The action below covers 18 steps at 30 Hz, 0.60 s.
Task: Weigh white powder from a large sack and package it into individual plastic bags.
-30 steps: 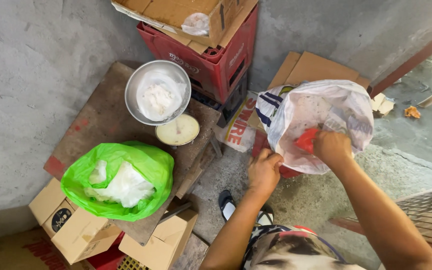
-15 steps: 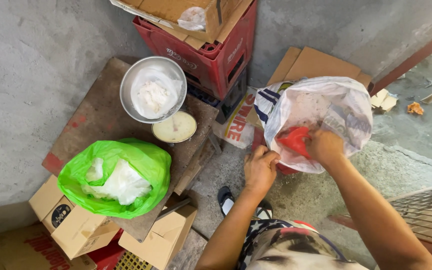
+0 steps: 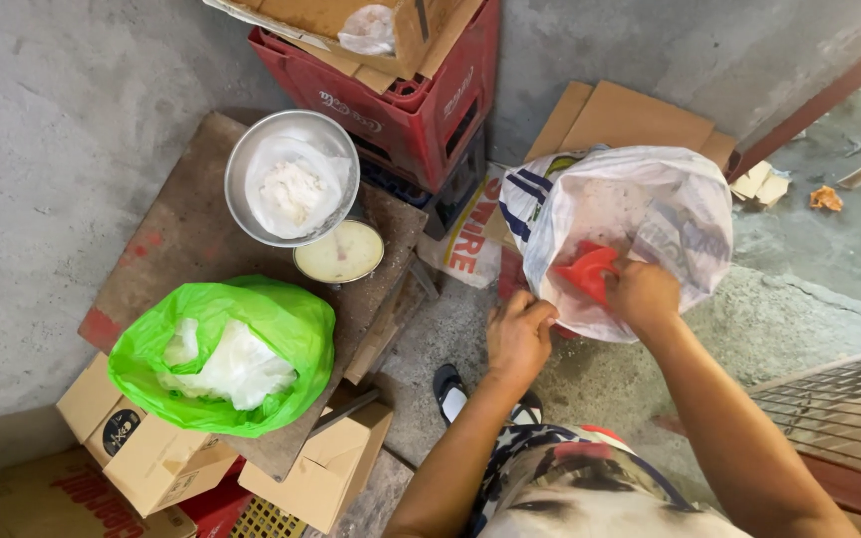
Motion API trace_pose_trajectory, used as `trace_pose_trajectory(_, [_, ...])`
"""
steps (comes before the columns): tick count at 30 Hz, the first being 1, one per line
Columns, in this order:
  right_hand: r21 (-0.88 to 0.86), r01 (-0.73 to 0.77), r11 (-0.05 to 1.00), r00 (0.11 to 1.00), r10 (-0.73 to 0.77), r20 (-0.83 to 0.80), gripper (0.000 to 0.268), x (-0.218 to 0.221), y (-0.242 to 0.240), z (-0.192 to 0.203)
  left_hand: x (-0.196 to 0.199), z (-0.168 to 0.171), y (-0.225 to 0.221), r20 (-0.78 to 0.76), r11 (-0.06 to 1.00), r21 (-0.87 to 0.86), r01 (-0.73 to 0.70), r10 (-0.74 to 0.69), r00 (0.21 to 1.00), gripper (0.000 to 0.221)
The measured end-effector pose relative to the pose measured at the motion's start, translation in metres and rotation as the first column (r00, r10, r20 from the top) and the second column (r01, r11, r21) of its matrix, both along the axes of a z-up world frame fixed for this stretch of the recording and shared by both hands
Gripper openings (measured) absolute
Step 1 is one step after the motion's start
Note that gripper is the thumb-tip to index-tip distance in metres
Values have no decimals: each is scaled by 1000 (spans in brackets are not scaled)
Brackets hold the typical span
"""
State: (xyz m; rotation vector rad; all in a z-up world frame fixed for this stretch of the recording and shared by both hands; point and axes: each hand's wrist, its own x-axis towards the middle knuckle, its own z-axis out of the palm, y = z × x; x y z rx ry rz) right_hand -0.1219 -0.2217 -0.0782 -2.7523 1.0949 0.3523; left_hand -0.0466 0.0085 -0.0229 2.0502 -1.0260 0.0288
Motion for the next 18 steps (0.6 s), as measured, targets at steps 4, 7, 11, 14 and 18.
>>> trace_pose_trajectory(4, [31,2,1000,996,-4,84,35,-5,0,24,4,9,2,-35,1000,-1,15,-15,999,16])
trace_pose_trajectory(7, [-11,30,1000,979,-27,203,35,-28,-2,52,6,9,3,-34,1000,5,11,-11,999,17])
trace_pose_trajectory(11, [37,51,998,903,-62,426,40,-61,4,85,9,35,9,-108,995,-92,-30,20,994,20])
trace_pose_trajectory(14, [102,58,993,883,-99,459,43,-81,9,108,12,68,16,-133,985,-156,-68,47,990,15])
trace_pose_trajectory(18, [223,100,970,834,-204,512,40,-87,26,148,21,105,34,-124,927,-336,-167,132,983,14])
